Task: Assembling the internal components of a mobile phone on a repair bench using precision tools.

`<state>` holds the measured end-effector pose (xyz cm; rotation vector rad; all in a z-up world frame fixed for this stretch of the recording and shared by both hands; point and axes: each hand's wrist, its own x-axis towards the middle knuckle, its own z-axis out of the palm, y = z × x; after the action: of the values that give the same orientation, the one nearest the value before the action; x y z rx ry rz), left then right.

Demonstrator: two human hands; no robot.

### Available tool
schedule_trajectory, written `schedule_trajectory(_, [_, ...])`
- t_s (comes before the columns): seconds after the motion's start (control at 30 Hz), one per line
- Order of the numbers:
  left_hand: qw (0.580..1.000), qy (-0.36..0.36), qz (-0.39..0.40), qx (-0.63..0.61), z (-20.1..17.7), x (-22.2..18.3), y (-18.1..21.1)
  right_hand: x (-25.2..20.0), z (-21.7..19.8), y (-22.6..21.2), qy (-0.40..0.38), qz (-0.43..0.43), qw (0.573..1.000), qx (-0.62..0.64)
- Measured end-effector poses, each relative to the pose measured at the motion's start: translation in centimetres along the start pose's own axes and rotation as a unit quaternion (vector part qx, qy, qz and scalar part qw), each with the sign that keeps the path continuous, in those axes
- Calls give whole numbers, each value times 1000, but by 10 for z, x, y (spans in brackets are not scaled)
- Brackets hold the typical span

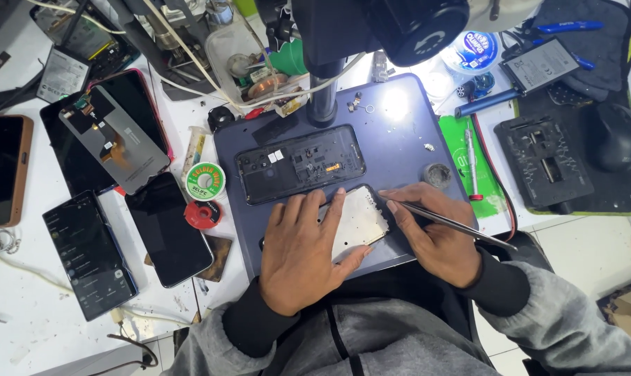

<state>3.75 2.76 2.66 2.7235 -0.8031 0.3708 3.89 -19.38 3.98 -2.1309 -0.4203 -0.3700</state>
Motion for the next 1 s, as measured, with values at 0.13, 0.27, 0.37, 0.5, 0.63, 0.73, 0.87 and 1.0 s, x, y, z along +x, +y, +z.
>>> schedule_trajectory(0.13, [1000, 11, -2, 5, -2, 2, 1, 1, 0, -2, 1, -1, 1000, 0])
schedule_trajectory(0.27, [1000, 11, -6, 4, -2, 2, 1, 1, 0, -1, -16, -3, 1000, 8])
schedule_trajectory(0.37, [1000, 15, -5, 1, -2, 2, 1, 0, 0, -1, -22, -5, 1000, -1])
schedule_trajectory(0.5, [1000, 2, 2, 9, -2, 2, 1, -4, 2, 2, -23, -20, 998, -50])
schedule_trajectory(0.63, [1000, -4, 4, 10, -1, 2, 1, -3, 6, 0, -27, -36, 998, -55])
schedule_trajectory(0.73, [1000, -10, 1, 8, 0, 1, 1, -2, 8, 0, -27, -33, 997, -70])
schedule_trajectory(0.87, [1000, 0, 0, -2, -1, 3, 1, 2, 10, 0, -30, -24, 997, -71])
schedule_trajectory(1.0, [1000, 1, -1, -2, 0, 2, 0, 5, 9, 0, -30, -4, 998, -58])
